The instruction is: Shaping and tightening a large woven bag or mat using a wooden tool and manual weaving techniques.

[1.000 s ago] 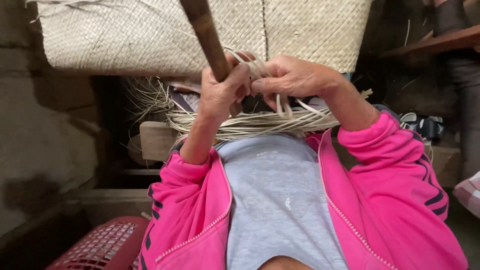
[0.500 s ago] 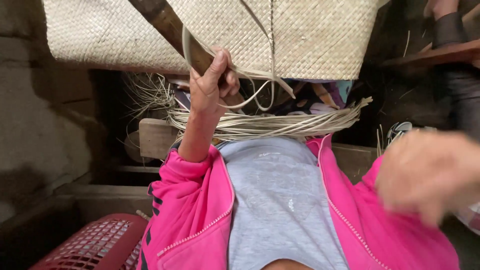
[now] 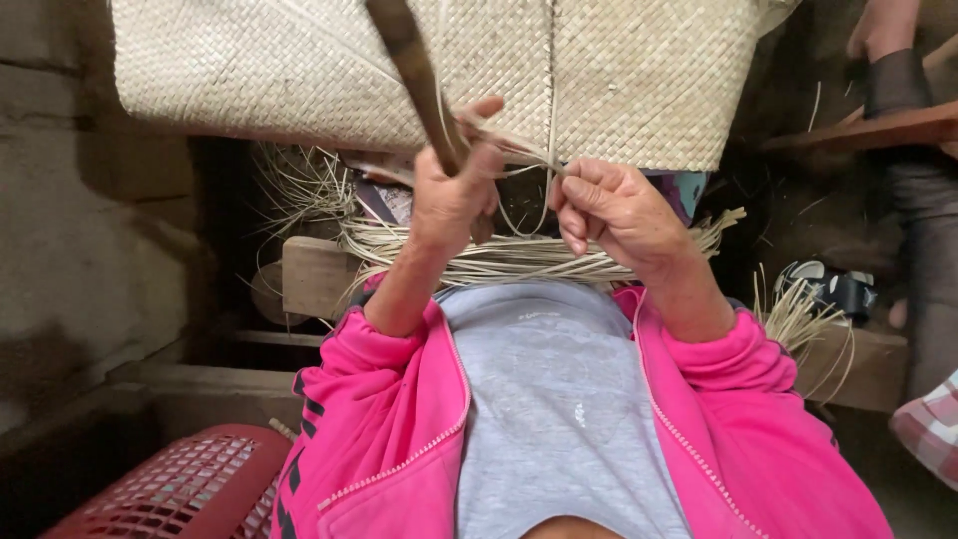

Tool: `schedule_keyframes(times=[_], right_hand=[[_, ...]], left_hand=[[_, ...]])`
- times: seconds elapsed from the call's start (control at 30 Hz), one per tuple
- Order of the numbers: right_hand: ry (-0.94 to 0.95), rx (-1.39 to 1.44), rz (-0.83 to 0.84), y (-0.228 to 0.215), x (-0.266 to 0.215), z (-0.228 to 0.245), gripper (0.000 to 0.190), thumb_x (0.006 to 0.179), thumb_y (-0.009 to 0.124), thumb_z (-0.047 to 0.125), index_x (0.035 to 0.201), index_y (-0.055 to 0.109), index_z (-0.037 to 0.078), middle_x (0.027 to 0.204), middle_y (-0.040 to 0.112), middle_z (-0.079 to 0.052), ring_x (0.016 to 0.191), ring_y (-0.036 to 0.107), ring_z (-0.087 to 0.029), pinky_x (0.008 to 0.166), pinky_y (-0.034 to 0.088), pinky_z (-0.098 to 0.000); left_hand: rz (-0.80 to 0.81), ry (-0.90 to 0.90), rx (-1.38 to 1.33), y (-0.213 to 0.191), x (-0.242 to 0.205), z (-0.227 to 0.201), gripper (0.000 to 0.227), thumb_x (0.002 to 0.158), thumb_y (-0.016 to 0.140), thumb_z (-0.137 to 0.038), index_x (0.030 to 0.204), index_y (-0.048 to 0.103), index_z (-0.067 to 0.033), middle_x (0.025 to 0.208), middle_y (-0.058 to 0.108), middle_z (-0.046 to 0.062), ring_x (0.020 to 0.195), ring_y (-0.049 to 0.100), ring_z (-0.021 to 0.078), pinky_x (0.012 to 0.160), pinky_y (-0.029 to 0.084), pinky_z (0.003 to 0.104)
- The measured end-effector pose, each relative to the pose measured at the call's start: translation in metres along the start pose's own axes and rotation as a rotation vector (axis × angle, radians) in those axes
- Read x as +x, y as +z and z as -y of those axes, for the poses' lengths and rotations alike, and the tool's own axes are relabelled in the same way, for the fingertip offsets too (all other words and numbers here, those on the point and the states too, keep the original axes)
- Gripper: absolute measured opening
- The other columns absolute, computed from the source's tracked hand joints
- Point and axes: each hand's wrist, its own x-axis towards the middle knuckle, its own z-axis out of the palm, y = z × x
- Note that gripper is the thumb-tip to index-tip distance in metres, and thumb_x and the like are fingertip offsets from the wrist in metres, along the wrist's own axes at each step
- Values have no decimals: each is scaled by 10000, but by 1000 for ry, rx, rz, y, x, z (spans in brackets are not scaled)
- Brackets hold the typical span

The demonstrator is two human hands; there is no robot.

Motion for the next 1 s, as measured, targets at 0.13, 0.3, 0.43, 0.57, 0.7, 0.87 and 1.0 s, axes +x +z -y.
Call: schedule_keyframes(times=[0.13,0.3,0.43,0.57,0.7,0.87,1.0], right_hand=[[-61,94,-17,-1,9,-6,153,1059,554,116,1074,607,-27,561,467,-90,454,566,-208,479,534,-313],[-96,203,65,-19,15,-4,206,1029,501,108,991,622,-53,487,299,46,382,347,-80,407,422,-233],[-183,90,-48,-37,7,-6,250,1049,519,149,903,617,-28,484,213,43,366,262,-83,398,414,-252],[-210,2,-268,-52,3,-4,150,1018,611,114,980,676,-16,557,534,-161,489,611,-242,614,591,-376],[-174,-96,-264,-34,4,-4,149,1028,586,74,1074,666,-43,591,596,-178,589,698,-262,644,594,-341],[-164,-155,-178,-21,23,-15,138,1057,527,73,1134,590,-23,650,597,-130,571,694,-227,628,630,-328],[-255,-295,-132,4,19,-16,167,1071,515,82,1162,580,-42,659,526,-107,504,615,-187,517,548,-268]], left_hand=[[-72,-132,-59,10,-6,14,534,823,793,-47,1314,584,-34,826,732,80,489,573,70,450,509,203],[-97,-157,29,-16,-1,-29,247,843,736,12,1090,732,21,546,577,82,394,557,147,396,487,251],[-764,125,259,-94,11,-75,225,858,792,-215,931,668,-42,568,652,119,417,653,207,372,559,344],[-798,1074,884,-228,14,-123,147,953,766,45,1020,636,48,851,731,201,658,756,310,614,756,382],[-988,438,1641,-157,-42,-138,918,966,1270,-396,1315,532,25,1208,668,333,1095,703,497,960,575,536],[-482,600,1127,-43,-55,-82,82,1048,545,-67,1056,586,3,965,593,120,783,540,221,706,503,364],[-137,164,626,12,-37,-5,406,785,907,-305,1133,764,-153,901,723,16,688,654,106,640,568,228]])
